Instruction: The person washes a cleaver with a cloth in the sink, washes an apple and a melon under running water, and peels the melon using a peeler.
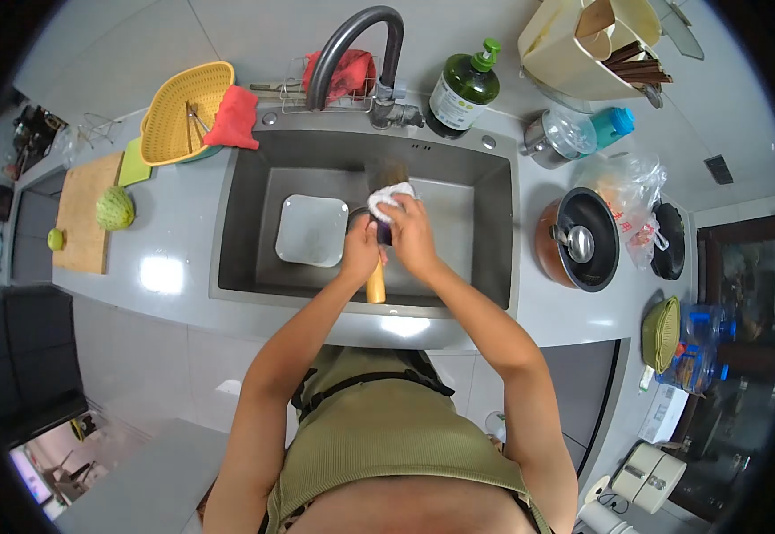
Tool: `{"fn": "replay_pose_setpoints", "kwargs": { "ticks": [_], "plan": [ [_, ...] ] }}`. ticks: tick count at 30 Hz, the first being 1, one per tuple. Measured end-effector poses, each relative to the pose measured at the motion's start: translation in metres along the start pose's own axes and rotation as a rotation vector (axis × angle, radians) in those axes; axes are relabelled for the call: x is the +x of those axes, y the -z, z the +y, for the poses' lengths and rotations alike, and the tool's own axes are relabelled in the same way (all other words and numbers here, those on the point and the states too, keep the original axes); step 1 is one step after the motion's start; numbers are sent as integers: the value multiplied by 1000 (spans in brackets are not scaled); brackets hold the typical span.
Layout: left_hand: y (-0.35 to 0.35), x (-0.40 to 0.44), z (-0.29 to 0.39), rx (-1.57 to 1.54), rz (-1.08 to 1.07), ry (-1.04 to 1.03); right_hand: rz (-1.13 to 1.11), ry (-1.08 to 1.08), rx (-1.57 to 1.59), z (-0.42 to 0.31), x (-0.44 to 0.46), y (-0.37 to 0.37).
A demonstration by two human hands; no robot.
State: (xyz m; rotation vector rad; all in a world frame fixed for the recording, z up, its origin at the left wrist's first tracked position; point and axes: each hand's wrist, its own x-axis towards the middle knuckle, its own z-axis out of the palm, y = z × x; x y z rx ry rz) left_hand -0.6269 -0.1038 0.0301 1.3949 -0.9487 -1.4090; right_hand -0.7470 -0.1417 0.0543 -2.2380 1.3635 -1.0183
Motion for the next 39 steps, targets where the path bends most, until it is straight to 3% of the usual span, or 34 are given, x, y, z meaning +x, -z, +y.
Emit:
{"fn": "replay_pose_setpoints", "kwargs": {
  "ticks": [3,5,9,11,16,19,21,23,26,29,35,38,39],
  "plan": [
    [2,-6,-4,49,-104,81,112,-49,-74,21,34,-5],
    [1,-6,-7,14,-57,71,84,-96,-33,34,53,-8],
    [14,21,-21,-70,-7,35,0,-7,42,17,2,-34],
    [21,28,-21,-44,-37,43,-26,-105,153,0,2,-27],
    [19,13,4,42,-139,90,125,-114,57,49,66,-38],
    [21,20,7,-55,-5,172,2,-118,22,34,47,-41],
    [35,32,-9,-44,7,118,-36,-130,89,15,10,-53],
    [41,36,-15,-41,21,100,-1,-138,208,9,8,-53],
    [36,29,-4,-55,13,106,105,-231,23,60,55,-55],
    [34,21,7,-85,14,104,-12,-198,31,60,62,-45],
    [55,36,-20,-61,93,199,-175,-156,126,0,-16,-44],
    [53,36,-13,42,81,160,-269,-313,170,7,3,-29],
    [53,38,-16,54,54,123,-300,-490,384,6,17,-19]
  ]
}}
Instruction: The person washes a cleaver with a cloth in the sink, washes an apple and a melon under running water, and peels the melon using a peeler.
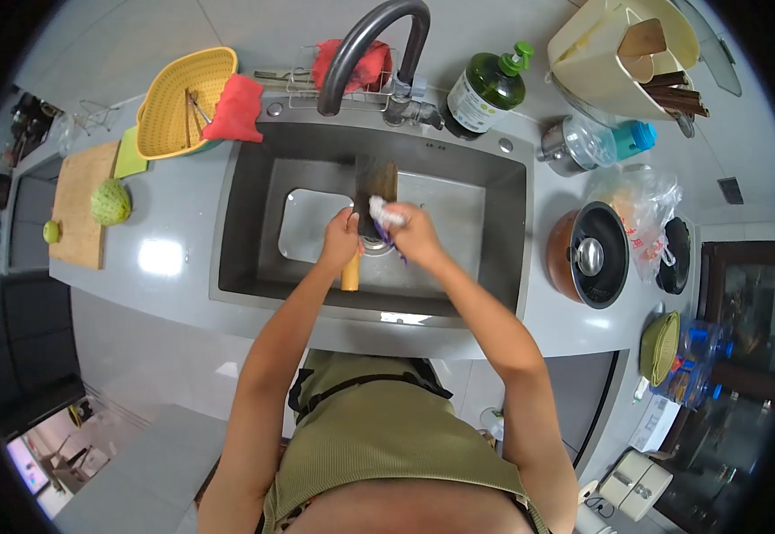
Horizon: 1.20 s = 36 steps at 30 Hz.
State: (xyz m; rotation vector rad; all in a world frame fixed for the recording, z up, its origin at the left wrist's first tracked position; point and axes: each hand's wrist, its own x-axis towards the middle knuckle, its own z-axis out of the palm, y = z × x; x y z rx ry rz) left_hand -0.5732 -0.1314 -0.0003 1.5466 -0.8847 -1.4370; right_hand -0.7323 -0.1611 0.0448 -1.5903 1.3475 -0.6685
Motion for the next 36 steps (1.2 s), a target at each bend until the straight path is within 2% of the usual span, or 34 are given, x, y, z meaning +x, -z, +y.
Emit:
{"fn": "replay_pose_setpoints", "kwargs": {
  "ticks": [2,4,5,8,9,13,16,20,21,22,25,29,32,34,36],
  "plan": [
    [-1,3,-7,-3,-40,-36,-109,-297,458,-22,22,21],
    [-1,3,-8,-32,-73,-31,-148,-263,477,-21,38,32],
    [-2,1,-6,-37,-62,-25,-93,-208,284,-7,46,27],
    [-4,-12,5,-71,-38,-13,393,339,-351,19,42,11],
    [-3,-12,3,-100,-38,-13,336,281,-279,3,31,11],
    [-1,-13,7,-161,-51,-2,242,521,-468,1,2,-12],
    [6,-15,4,-85,-87,35,128,552,-444,1,-16,-22],
    [2,-27,10,-48,-152,27,282,607,-539,16,25,-9],
    [-2,-30,12,-50,-170,27,356,566,-544,9,41,-2],
    [-4,-34,13,-51,-188,29,311,563,-521,6,38,-2],
    [-2,-28,12,-73,-61,76,198,580,-442,-1,22,-19],
    [12,-22,9,-79,-98,17,183,563,-268,-2,-7,-38],
    [4,-30,23,-49,-83,29,389,535,-406,12,54,-8],
    [2,-34,21,-68,-134,17,369,515,-453,9,46,-9],
    [5,-19,11,-131,-63,5,325,502,-437,10,31,-15]
  ]
}}
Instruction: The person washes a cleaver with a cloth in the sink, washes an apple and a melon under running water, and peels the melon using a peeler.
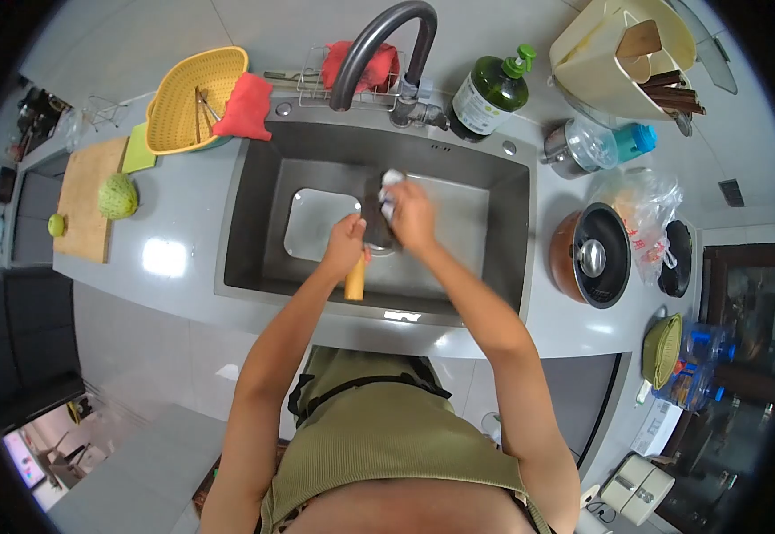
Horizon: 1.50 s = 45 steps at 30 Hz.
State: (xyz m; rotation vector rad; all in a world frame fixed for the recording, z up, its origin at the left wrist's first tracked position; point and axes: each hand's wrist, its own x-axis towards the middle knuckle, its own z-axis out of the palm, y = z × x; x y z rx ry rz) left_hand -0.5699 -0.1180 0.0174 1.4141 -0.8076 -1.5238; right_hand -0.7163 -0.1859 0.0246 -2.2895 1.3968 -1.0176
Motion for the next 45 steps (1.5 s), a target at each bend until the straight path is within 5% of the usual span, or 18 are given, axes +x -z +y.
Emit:
{"fn": "replay_pose_setpoints", "kwargs": {
  "ticks": [4,7,10,13,17,24,28,31,34,36,37,39,42,45],
  "plan": [
    [15,2,0,-8,11,38,-117,-79,201,-50,-48,8],
    [7,0,9,6,2,56,9,-33,63,-7,-14,-5],
    [-6,-1,8,169,-24,-11,117,-213,21,12,21,7],
    [-8,15,4,947,180,-809,134,-385,108,6,18,16],
    [-27,1,15,1360,172,-754,128,-1039,941,-2,14,-2],
    [-29,-5,8,1580,140,-950,59,-1156,1181,-5,4,27],
    [-29,-6,3,1467,125,-1035,271,-1098,1186,12,-13,6],
    [-30,-11,1,1205,304,-809,358,-1082,1320,14,-8,17],
    [-30,-10,15,1247,18,-227,284,-1097,1348,23,-12,22],
    [-27,-5,14,1318,13,-270,167,-1142,1344,28,-17,27],
    [-25,-3,12,1353,10,-291,157,-1087,1023,40,-25,23],
    [-15,1,3,1419,33,-340,128,-936,392,67,-45,11],
    [-10,4,1,1514,7,-449,242,-288,59,11,-34,43],
    [-19,5,-4,1564,-58,-560,3,33,-22,-7,-30,16]
  ]
}}
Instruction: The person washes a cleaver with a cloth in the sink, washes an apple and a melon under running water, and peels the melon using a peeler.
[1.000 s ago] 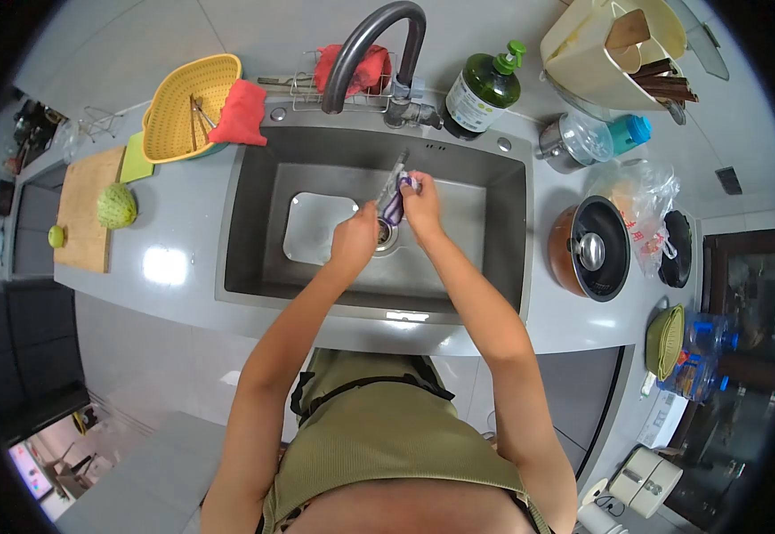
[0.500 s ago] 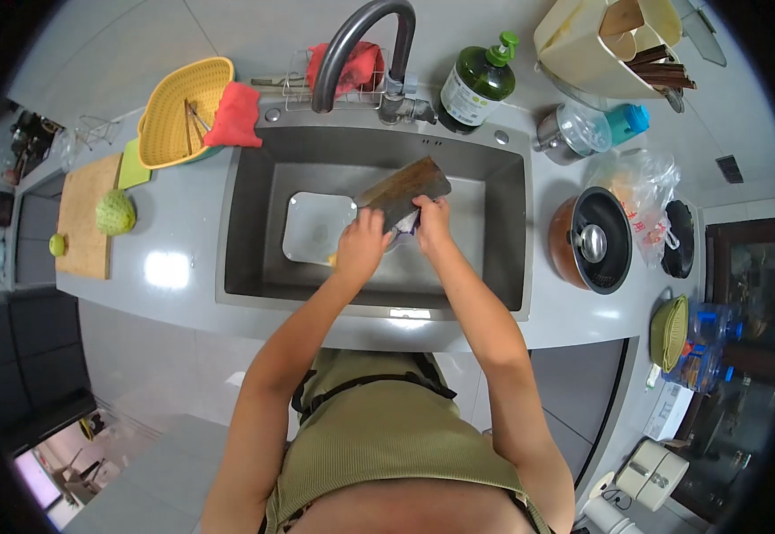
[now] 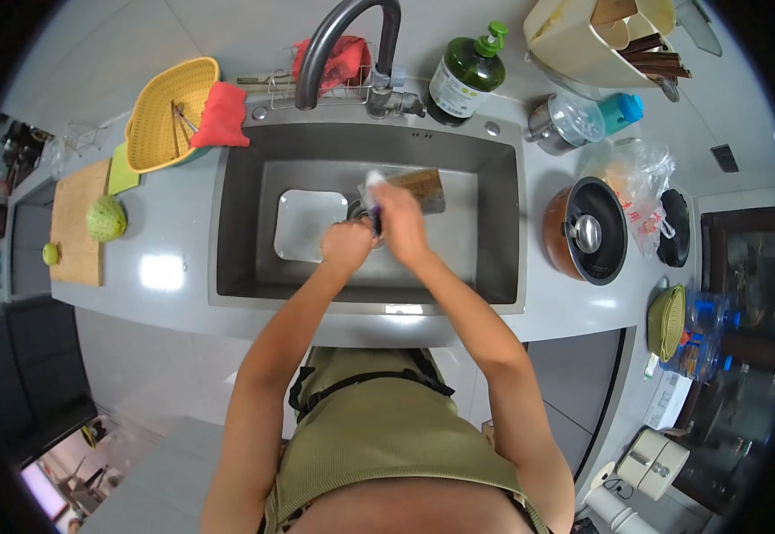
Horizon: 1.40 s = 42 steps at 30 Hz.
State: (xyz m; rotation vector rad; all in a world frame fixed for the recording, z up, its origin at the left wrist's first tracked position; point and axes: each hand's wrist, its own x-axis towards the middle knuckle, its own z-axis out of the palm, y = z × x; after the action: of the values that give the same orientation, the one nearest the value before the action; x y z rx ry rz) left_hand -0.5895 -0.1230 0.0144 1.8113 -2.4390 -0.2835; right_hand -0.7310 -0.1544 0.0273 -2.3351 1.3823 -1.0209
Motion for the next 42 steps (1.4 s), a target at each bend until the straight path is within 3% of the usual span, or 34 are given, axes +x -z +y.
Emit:
{"fn": "replay_pose_setpoints", "kwargs": {
  "ticks": [1,4,5,7,11,13,16,19,20,23,25,27,30,33,37,41,42],
  "plan": [
    [-2,0,2,11,5,-33,-85,71,-76,-9,0,-2],
    [1,-7,-1,-3,4,0,-59,92,-159,23,-3,-2],
    [0,-12,0,16,-5,-15,-8,-3,-205,36,-3,-3],
    [2,-13,-2,64,-6,-49,-131,-170,-339,43,4,-2],
    [-1,-10,0,60,25,-31,-97,114,-140,-7,6,-14],
    [-1,-7,-8,69,40,-42,-105,154,-178,15,9,-11],
    [3,-13,-10,122,33,-54,-31,-139,-290,52,19,-4],
    [-6,-9,-11,113,75,-39,-43,22,-224,25,6,-25],
    [-6,-8,-12,99,93,-41,-12,172,-213,4,5,-29],
    [3,-4,-17,84,108,-36,15,146,-164,28,10,-25],
    [7,-12,-16,94,44,-24,18,-84,-268,56,14,-8],
    [2,-16,-14,93,43,-6,-48,-174,-306,51,7,-10],
    [-7,-5,-20,35,118,23,-23,139,-84,-8,-10,-26],
    [1,-4,-21,47,116,25,-8,105,-99,12,-4,-10],
    [6,-10,-19,93,-17,26,36,-152,-246,49,3,-3],
    [-8,-7,-18,95,99,-76,-44,167,65,-15,14,-26],
    [-4,-7,-18,100,103,-75,-49,154,40,-8,17,-26]
  ]
}}
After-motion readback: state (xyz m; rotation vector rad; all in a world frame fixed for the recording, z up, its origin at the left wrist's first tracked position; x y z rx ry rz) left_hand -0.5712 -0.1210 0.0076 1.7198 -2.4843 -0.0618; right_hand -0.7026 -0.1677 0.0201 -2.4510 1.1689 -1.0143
